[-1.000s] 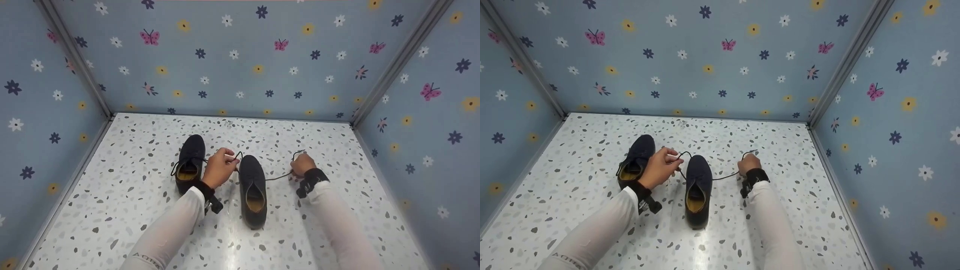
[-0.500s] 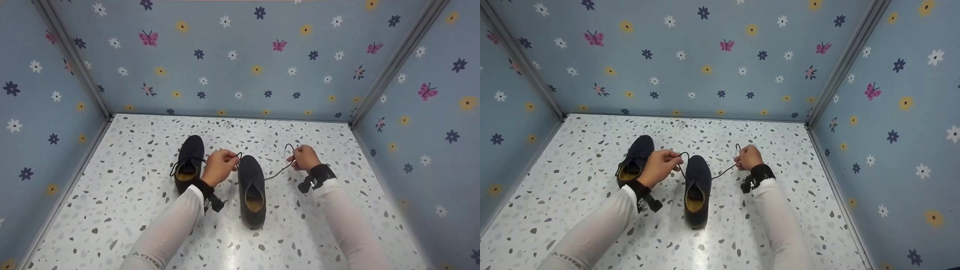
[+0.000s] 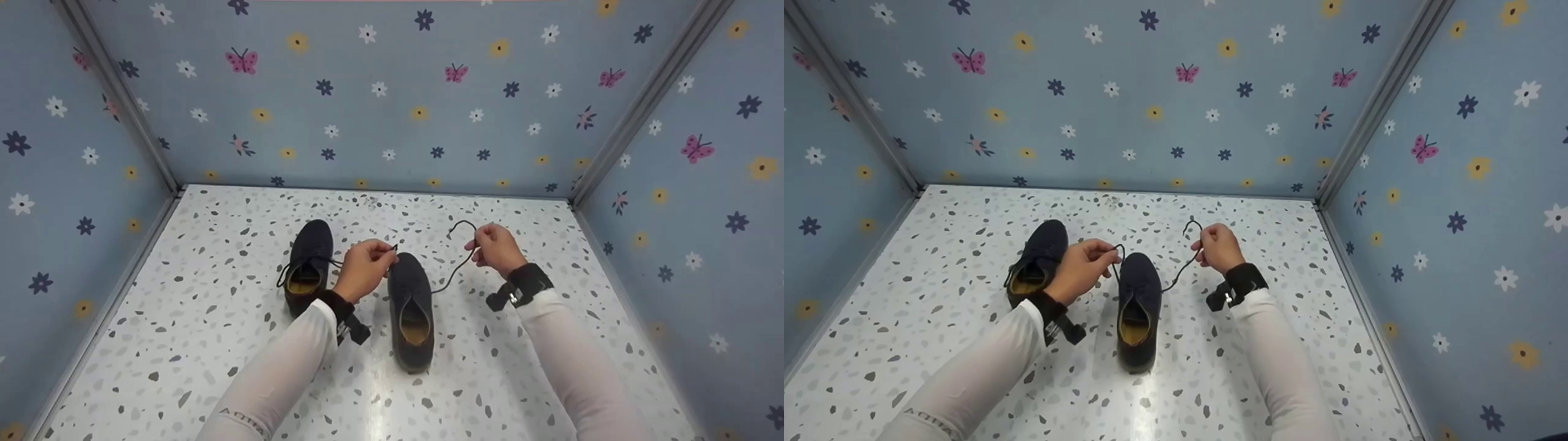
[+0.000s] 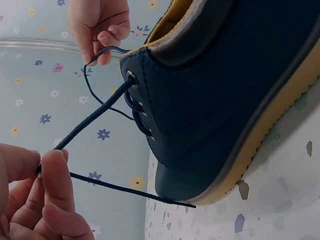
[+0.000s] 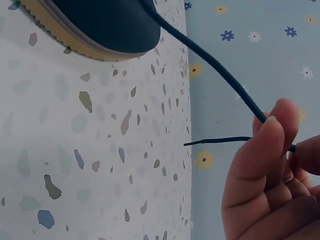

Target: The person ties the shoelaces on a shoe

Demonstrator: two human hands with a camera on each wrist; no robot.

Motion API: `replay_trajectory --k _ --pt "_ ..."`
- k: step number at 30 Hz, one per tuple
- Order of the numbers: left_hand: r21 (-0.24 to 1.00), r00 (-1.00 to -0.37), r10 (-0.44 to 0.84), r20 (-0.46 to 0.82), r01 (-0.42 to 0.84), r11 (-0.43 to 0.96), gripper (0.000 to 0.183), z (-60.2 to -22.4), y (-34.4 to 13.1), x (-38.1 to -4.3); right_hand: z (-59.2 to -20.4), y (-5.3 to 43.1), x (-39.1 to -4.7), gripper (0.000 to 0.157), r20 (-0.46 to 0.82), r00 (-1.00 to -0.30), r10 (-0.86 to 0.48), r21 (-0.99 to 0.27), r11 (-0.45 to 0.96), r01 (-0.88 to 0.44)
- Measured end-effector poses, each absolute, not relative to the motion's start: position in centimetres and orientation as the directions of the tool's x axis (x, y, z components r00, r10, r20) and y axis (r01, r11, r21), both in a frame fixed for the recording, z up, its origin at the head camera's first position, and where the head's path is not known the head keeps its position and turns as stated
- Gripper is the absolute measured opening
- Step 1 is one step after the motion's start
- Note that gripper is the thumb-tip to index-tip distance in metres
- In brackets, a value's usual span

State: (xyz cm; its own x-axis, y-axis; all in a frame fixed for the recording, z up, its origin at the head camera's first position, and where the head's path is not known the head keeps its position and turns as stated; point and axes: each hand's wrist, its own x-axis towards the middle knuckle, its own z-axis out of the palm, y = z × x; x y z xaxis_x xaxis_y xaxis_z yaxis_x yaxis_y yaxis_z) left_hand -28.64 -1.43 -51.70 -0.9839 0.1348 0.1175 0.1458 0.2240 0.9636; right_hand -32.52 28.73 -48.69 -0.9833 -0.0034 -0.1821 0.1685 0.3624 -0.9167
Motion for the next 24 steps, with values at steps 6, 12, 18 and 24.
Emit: replay_trajectory --k 6,12,18,24 --pt "0.964 -0.975 0.174 0.136 0.171 0.202 0.017 -51.5 -0.9 -28.6 -47.8 28.0 -32.0 0.017 -0.138 -0.989 -0.048 -0.946 0.302 0.117" --pt "0.97 -0.971 0.203 0.129 0.166 0.18 0.02 -51.4 -0.2 -28.5 -46.8 27.3 -31.2 0.018 -0.104 -0.987 -0.119 -0.97 0.23 0.075" --pt "0.959 -0.957 0.246 0.156 0.206 0.196 0.017 -51.3 0.5 -28.6 -45.5 26.5 -30.4 0.015 -0.063 -0.98 -0.187 -0.988 0.15 0.035" --pt "0.934 -0.924 0.308 0.226 0.295 0.201 0.015 -51.1 1.2 -28.9 -44.4 26.0 -30.0 0.015 -0.017 -0.973 -0.229 -0.996 0.088 -0.004"
